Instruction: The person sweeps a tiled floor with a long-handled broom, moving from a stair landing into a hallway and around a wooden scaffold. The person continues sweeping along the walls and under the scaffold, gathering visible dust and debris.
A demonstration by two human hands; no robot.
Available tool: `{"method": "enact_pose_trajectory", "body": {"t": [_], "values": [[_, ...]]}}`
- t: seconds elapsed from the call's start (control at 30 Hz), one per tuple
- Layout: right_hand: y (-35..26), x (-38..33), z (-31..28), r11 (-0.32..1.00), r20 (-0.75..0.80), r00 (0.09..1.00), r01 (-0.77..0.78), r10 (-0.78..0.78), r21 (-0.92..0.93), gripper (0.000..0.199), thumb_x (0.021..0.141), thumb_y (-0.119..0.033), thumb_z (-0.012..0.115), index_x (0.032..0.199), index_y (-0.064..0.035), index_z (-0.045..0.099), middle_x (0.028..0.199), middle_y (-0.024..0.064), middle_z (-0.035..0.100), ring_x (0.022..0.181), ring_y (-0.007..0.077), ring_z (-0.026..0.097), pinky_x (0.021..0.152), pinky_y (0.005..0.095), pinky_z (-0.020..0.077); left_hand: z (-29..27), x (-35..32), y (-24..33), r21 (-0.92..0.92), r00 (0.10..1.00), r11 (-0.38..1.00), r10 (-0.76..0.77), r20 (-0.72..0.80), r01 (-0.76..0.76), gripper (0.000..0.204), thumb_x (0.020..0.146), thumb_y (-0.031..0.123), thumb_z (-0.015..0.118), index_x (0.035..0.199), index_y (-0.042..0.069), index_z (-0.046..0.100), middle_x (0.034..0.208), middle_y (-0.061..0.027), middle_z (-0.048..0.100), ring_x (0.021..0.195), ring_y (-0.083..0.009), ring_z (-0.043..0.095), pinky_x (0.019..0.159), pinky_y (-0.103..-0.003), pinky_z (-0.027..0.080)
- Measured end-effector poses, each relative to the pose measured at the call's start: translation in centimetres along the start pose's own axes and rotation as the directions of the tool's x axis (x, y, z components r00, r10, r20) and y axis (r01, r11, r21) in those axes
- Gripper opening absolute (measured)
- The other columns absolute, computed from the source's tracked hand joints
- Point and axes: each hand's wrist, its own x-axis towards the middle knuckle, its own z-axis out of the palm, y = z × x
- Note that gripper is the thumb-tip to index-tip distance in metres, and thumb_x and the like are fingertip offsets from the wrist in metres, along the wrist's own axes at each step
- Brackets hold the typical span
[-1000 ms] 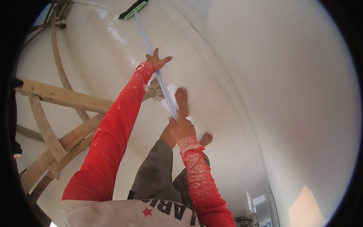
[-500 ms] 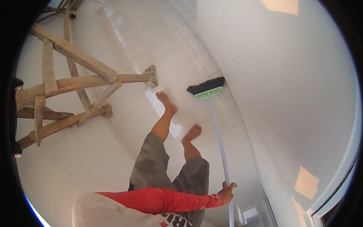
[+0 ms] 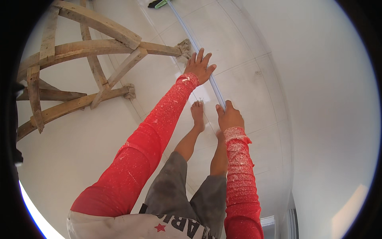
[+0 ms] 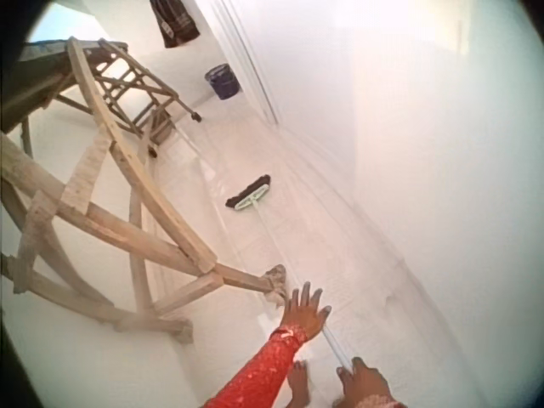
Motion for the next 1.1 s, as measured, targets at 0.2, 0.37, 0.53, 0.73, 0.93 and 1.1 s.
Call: {"method": "enact_pose_trajectory", "body": {"t": [0.2,0.37,0.53,0.73,0.93,1.1], "values": [[8.4,-13.1,-0.6,0.988,0.055,0.993,-0.094,0.101,-0.12,0.036,0.098,-0.037,0.051,0.118,-0.0085,0.047,0.08,0.024,0.068,0.077,0.0466,0.065,0.067,0.0566,0.0501,4.3,-12.3,7.1,-0.261,0.953,0.953,0.212,0.216,-0.153,0.062,0.094,0.059,0.047,0.136,0.013,0.049,0.155,-0.0268,0.018,0.14,-0.0506,0.024,0.114,-0.061,0.019],[19.0,-40.8,-3.4,0.845,0.067,0.855,-0.493,0.515,-0.208,0.03,0.09,-0.032,0.064,0.097,-0.0048,0.054,0.065,0.0235,0.062,0.066,0.0467,0.064,0.057,0.0526,0.0482,6.5,-33.2,22.1,-0.644,0.507,0.662,0.734,0.452,-0.384,0.063,0.092,0.058,0.05,0.131,0.009,0.05,0.15,-0.027,0.027,0.128,-0.048,0.043,0.116,-0.059,0.019],[22.9,-55.0,-6.5,0.73,0.144,0.749,-0.553,0.646,-0.402,0.039,0.09,-0.039,0.06,0.108,-0.0041,0.055,0.075,0.0269,0.063,0.073,0.0476,0.064,0.063,0.0534,0.0501,5.3,-46.0,31.7,-0.822,0.471,0.473,0.831,0.297,-0.316,0.059,0.089,0.048,0.059,0.123,0.001,0.052,0.142,-0.028,0.031,0.129,-0.0533,0.035,0.115,-0.058,0.02],[19.7,-50.5,-7.2,0.795,0.224,0.807,-0.417,0.547,-0.441,0.053,0.091,-0.046,0.056,0.122,-0.0034,0.055,0.086,0.0311,0.065,0.081,0.0487,0.064,0.07,0.0545,0.0524,3.4,-48.5,25.3,-0.808,0.712,0.568,0.633,0.304,-0.159,0.052,0.086,0.043,0.065,0.116,0.001,0.053,0.125,-0.0228,0.038,0.129,-0.0544,0.034,0.114,-0.058,0.024],[15.7,-34.3,5.1,0.99,0.173,0.985,0.018,0.007,-0.143,0.03,0.083,-0.026,0.07,0.075,-0.0036,0.053,0.053,0.0157,0.053,0.049,0.0369,0.058,0.048,0.0431,0.0433,4.5,-40.7,6.2,-0.629,0.935,0.778,0.227,0.271,-0.007,0.039,0.084,0.035,0.07,0.101,0.003,0.057,0.114,-0.0183,0.042,0.116,-0.048,0.043,0.103,-0.057,0.034],[1.1,-12.0,17.9,0.977,0.163,0.965,0.192,-0.205,0.09,0.031,0.087,-0.027,0.063,0.108,-0.0054,0.061,0.072,0.0212,0.065,0.069,0.0424,0.065,0.062,0.0467,0.0504,0.9,-26.7,-13.4,-0.517,0.969,0.846,-0.219,-0.111,0.132,0.02,0.087,0.015,0.064,0.106,0.008,0.065,0.136,-0.0157,0.05,0.104,-0.0346,0.061,0.087,-0.043,0.051]]}}
